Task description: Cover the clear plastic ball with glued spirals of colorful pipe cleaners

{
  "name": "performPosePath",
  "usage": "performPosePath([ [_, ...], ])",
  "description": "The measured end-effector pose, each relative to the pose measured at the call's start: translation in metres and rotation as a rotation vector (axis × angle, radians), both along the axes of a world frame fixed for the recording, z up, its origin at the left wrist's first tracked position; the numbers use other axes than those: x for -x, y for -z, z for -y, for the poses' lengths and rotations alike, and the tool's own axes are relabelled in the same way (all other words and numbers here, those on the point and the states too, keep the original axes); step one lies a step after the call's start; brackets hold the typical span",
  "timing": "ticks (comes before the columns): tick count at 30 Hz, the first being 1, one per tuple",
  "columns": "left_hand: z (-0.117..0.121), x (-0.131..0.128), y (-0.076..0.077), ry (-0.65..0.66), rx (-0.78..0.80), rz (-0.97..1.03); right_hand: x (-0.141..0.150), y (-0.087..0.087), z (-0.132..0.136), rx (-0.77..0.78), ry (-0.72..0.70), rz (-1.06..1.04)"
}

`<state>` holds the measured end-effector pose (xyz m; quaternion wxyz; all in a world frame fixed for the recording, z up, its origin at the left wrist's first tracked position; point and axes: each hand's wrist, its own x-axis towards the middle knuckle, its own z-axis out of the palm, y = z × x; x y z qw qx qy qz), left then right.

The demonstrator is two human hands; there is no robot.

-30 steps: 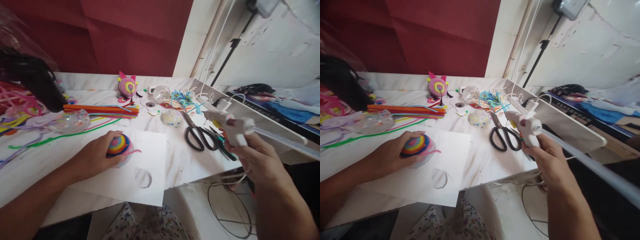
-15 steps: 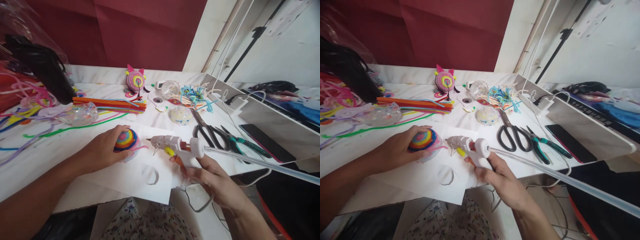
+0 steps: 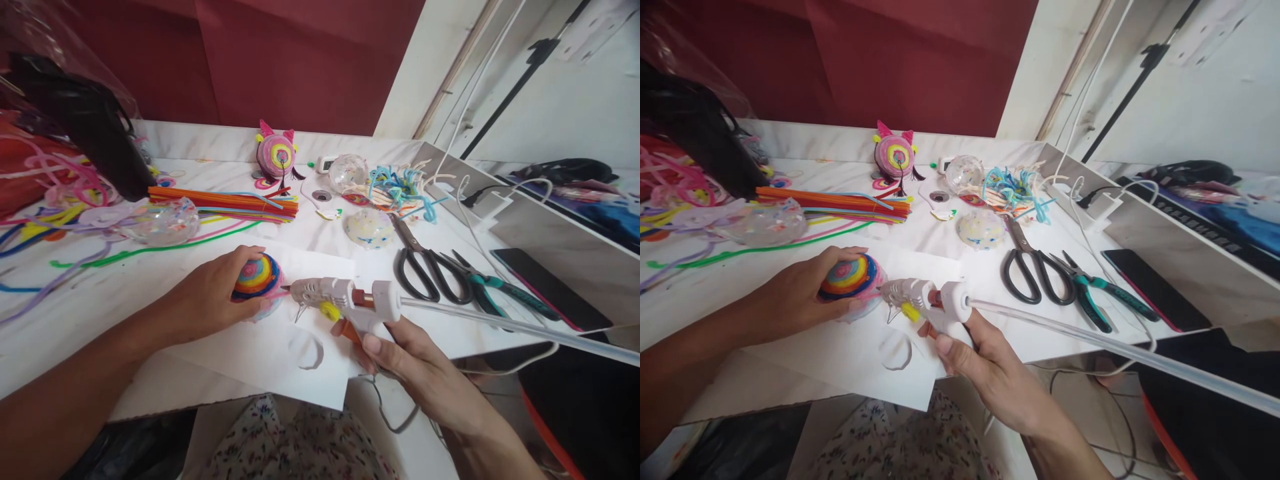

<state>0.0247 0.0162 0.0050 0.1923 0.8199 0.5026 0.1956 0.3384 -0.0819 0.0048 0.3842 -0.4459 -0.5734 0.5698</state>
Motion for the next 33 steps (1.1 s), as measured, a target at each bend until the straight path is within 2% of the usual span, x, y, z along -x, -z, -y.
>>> performPosePath([
  [26,0.002,-0.001,-0.003,0.012,0.014,0.034,0.008,-0.013,0.002,-0.028,-0.001,0.084],
  [33,0.002,0.001,-0.001,0.012,0.011,0.023,0.006,-0.009,0.003,-0.045,-0.026,0.098],
])
